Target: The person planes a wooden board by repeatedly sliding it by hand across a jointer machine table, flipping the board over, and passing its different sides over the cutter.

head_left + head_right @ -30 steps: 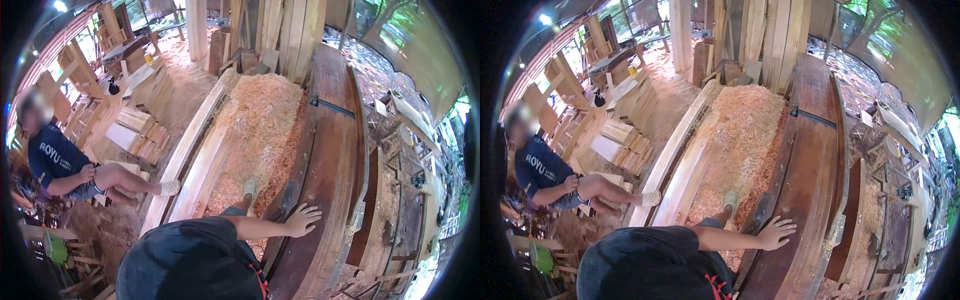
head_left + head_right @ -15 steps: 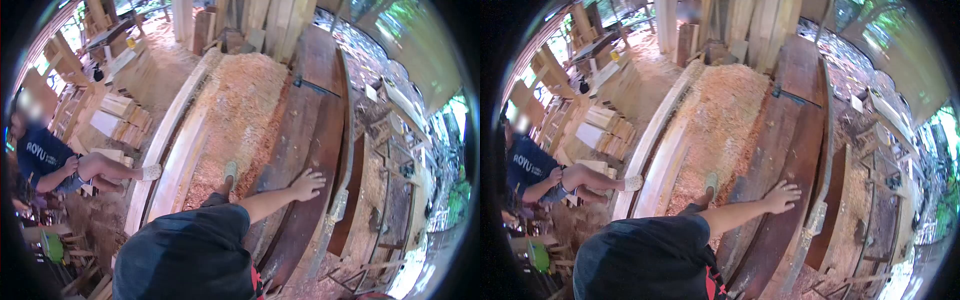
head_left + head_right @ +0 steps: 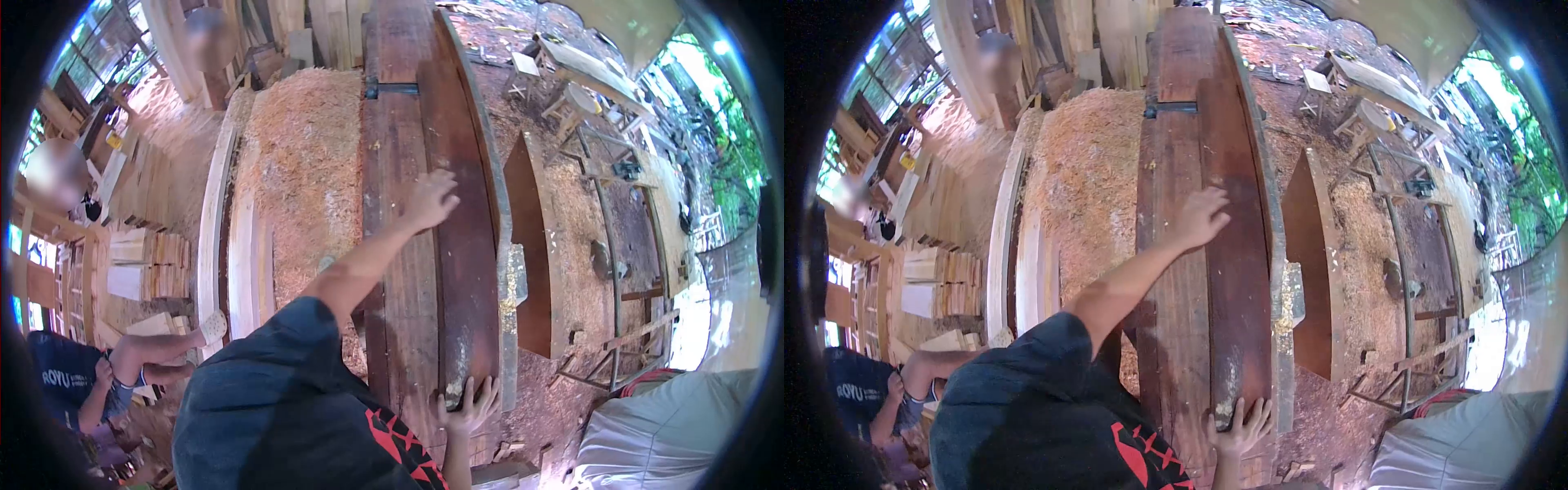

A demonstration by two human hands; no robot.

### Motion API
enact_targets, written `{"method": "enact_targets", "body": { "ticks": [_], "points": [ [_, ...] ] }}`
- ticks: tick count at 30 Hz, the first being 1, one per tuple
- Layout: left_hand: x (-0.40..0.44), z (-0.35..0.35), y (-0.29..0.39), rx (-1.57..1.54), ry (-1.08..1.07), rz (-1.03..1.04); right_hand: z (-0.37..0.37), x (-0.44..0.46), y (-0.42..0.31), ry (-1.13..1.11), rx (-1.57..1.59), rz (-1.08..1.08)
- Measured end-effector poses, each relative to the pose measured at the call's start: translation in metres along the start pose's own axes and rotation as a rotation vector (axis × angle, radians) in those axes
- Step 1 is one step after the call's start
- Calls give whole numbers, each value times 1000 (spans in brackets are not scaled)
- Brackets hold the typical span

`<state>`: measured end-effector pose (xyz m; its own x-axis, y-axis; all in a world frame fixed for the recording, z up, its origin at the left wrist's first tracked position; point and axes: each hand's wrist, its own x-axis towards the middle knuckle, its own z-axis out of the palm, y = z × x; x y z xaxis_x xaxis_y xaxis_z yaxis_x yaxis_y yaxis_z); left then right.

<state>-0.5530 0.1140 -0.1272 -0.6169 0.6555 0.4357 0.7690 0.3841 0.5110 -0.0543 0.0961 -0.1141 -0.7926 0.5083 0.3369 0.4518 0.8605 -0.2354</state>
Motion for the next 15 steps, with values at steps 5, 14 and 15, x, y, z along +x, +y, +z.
{"method": "enact_targets", "body": {
  "ticks": [5,14,15],
  "points": [
    [-69,-31,-60,-46,36,-735,24,62,-12,-14,16,10],
    [-134,-39,-46,-58,-135,-1078,41,192,-42,207,-156,-643],
    [-126,-55,-40,-121,-155,-1128,17,203,-80,71,-88,-328]
  ]
}}
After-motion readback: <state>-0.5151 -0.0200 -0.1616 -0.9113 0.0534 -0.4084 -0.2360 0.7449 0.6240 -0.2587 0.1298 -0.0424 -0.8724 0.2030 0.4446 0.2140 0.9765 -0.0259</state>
